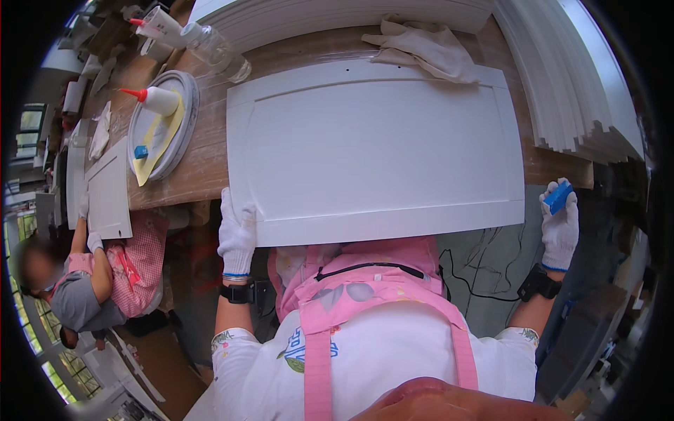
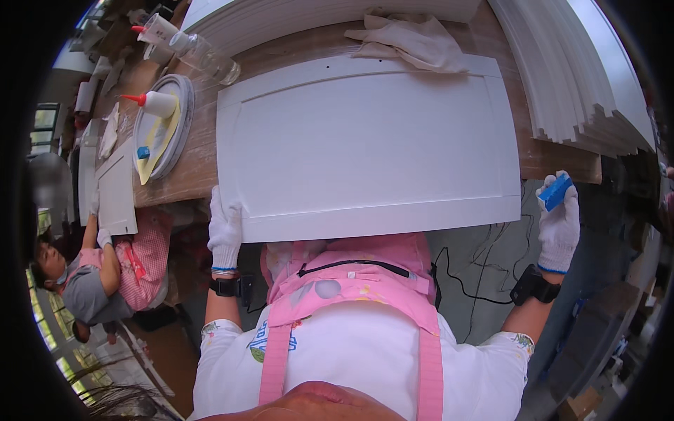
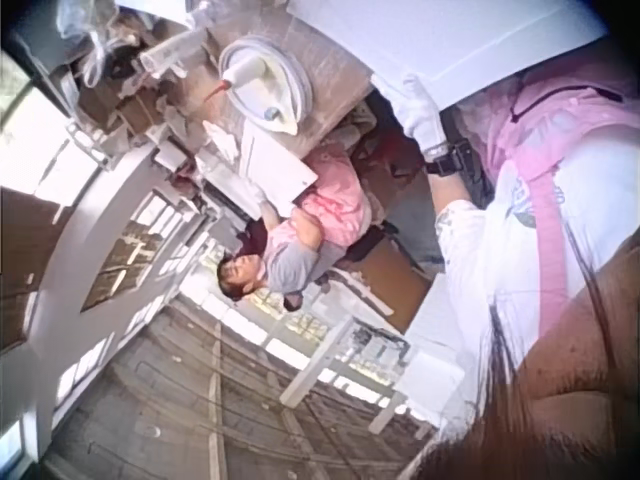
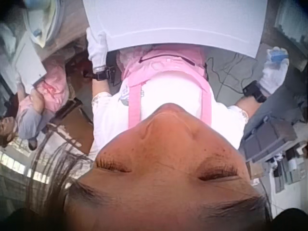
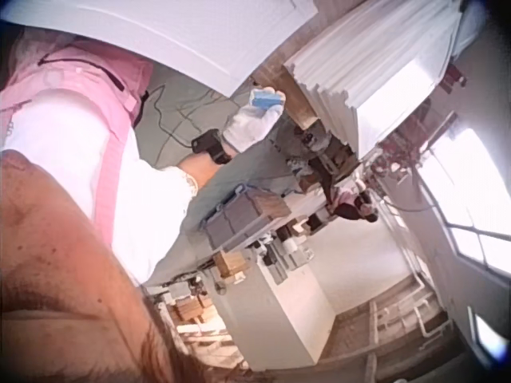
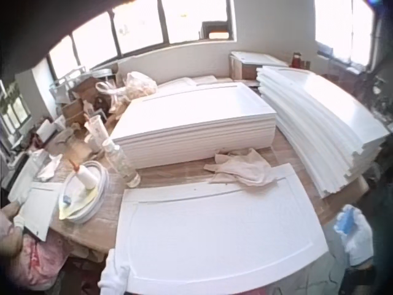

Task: Cleaning and inspecting white cabinet door panels using a scraper and cloth.

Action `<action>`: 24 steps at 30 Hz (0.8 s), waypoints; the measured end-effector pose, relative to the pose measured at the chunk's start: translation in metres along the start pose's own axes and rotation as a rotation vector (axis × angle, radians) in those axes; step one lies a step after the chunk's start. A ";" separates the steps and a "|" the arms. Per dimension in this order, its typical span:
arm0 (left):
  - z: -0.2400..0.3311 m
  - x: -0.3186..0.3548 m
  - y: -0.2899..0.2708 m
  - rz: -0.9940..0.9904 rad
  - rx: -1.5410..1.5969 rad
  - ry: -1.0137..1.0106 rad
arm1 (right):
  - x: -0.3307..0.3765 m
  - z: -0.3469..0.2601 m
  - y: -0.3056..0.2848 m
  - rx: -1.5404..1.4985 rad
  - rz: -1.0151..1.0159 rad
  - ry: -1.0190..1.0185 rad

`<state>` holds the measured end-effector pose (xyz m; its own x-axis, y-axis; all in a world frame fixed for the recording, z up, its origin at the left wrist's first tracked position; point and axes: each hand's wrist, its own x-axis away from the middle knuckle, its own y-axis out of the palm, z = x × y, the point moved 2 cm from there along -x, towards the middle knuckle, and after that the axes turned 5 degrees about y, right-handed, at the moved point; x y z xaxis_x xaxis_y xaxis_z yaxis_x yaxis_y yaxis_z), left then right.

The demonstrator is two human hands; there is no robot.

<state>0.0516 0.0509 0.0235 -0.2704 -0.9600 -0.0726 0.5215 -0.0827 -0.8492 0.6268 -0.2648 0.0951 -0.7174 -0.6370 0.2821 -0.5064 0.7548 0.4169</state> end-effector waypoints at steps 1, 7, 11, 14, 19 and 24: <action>-0.008 0.004 0.002 0.019 0.023 0.009 | 0.000 0.005 0.005 -0.025 -0.035 0.026; -0.051 0.042 -0.001 -0.087 0.249 -0.356 | -0.017 0.024 0.025 -0.077 -0.150 0.120; -0.081 0.057 -0.010 -0.019 0.072 -0.424 | -0.026 0.038 0.051 -0.097 -0.190 0.179; -0.087 0.065 -0.018 0.095 0.054 -0.296 | -0.022 0.040 0.078 -0.067 -0.237 0.230; -0.078 0.065 -0.023 0.207 0.013 -0.091 | -0.025 0.063 0.112 -0.030 -0.270 0.266; -0.068 0.062 -0.026 0.230 0.041 0.048 | -0.018 0.075 0.130 0.037 -0.267 0.292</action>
<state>-0.0335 0.0121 0.0059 -0.1784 -0.9412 -0.2870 0.6059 0.1247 -0.7857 0.5377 -0.1437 0.0791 -0.3944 -0.8255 0.4036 -0.6776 0.5580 0.4790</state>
